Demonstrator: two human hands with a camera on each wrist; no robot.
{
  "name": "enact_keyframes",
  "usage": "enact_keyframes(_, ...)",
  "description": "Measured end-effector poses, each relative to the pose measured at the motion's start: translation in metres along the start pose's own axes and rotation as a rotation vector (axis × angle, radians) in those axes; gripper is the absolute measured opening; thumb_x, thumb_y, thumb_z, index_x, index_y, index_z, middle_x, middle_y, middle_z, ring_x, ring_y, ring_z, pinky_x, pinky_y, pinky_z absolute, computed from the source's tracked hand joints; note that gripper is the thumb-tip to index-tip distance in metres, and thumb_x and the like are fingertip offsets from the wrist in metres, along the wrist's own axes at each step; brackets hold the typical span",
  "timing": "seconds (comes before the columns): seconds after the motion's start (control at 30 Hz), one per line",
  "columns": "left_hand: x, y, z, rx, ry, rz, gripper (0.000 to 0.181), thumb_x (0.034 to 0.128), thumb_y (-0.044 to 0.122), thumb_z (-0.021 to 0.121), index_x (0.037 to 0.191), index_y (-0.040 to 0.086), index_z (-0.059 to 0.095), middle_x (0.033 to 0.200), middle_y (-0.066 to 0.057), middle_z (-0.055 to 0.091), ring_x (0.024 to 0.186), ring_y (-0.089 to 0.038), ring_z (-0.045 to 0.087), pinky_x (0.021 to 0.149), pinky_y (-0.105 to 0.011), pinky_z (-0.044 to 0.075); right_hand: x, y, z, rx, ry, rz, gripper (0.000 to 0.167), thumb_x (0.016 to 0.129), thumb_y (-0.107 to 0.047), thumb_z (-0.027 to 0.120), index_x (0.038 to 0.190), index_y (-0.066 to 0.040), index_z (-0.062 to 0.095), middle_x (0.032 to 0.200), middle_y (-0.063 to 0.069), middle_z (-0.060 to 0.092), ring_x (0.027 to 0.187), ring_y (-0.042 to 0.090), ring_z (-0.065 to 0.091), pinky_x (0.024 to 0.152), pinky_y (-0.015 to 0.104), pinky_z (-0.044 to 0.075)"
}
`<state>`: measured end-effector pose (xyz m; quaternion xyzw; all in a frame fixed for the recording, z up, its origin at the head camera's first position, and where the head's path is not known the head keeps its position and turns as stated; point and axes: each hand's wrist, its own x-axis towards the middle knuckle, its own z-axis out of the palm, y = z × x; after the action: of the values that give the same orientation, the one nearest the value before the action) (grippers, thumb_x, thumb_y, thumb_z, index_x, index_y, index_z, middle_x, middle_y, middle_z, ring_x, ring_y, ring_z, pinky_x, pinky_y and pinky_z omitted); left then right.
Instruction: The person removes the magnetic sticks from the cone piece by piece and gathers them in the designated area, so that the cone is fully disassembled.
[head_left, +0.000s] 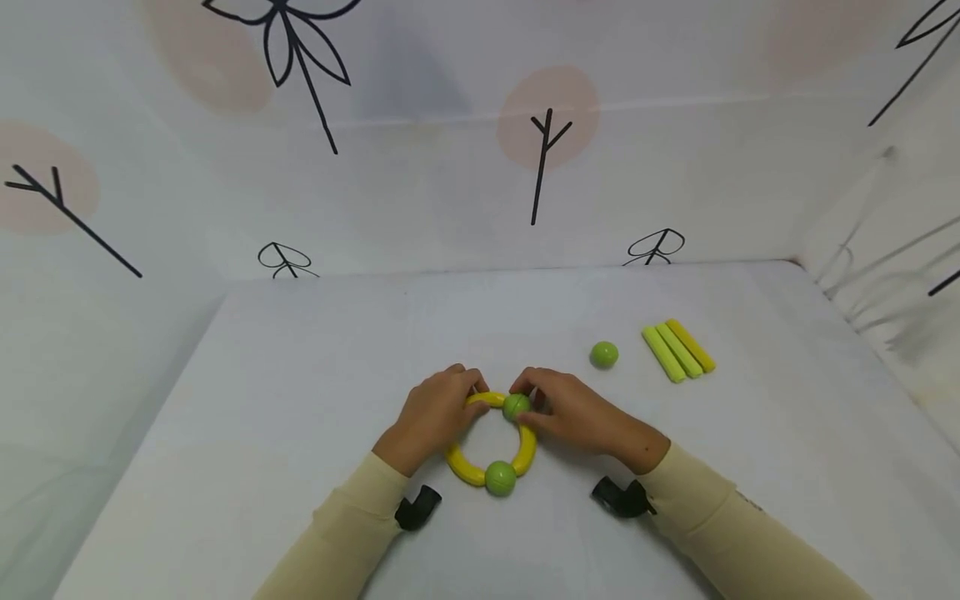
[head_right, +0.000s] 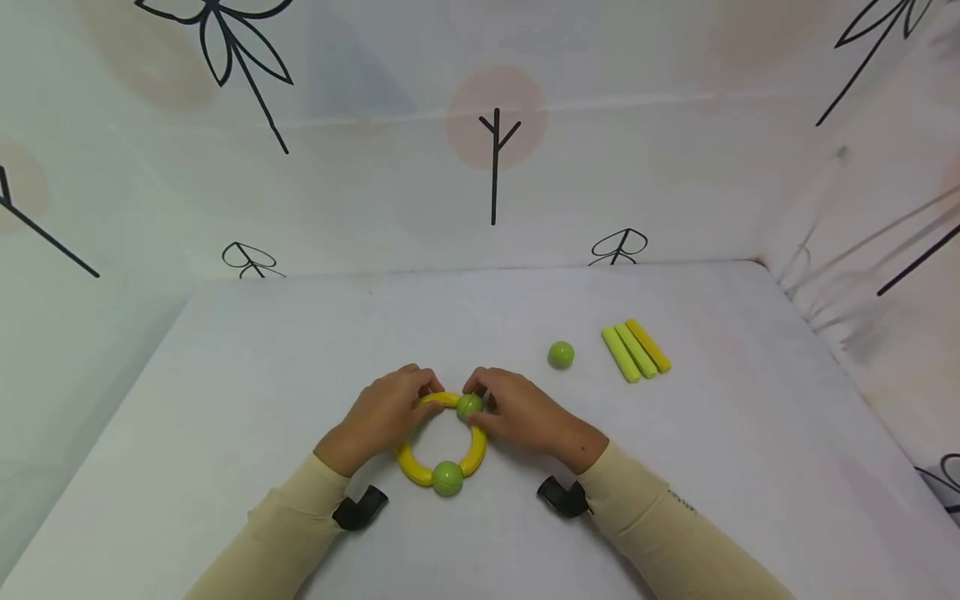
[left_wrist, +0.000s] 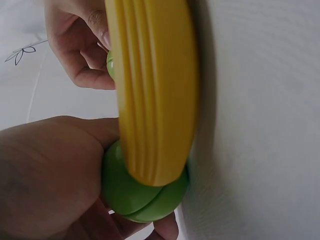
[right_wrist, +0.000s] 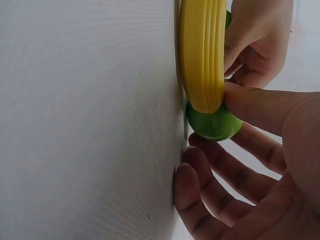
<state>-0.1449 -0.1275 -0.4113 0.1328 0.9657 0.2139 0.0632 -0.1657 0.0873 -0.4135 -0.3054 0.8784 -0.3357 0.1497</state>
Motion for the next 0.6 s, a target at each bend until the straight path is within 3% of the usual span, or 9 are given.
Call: enact_keyframes(0.6, 0.0004, 0.0019, -0.0009, -0.009, -0.013, -0.03, 0.016, 0.093, 0.026, 0.072, 0.104, 0.014, 0.069, 0.09, 0.003, 0.06, 0.074, -0.012, 0.053, 0.067, -0.026, 0.047, 0.0, -0.0006, -0.0022, 0.0, 0.001, 0.001, 0.024, 0.089, -0.013, 0.075, 0.11, -0.011, 0.062, 0.101, -0.002, 0.068, 0.086, 0.009, 0.06, 0.074, 0.023, 0.052)
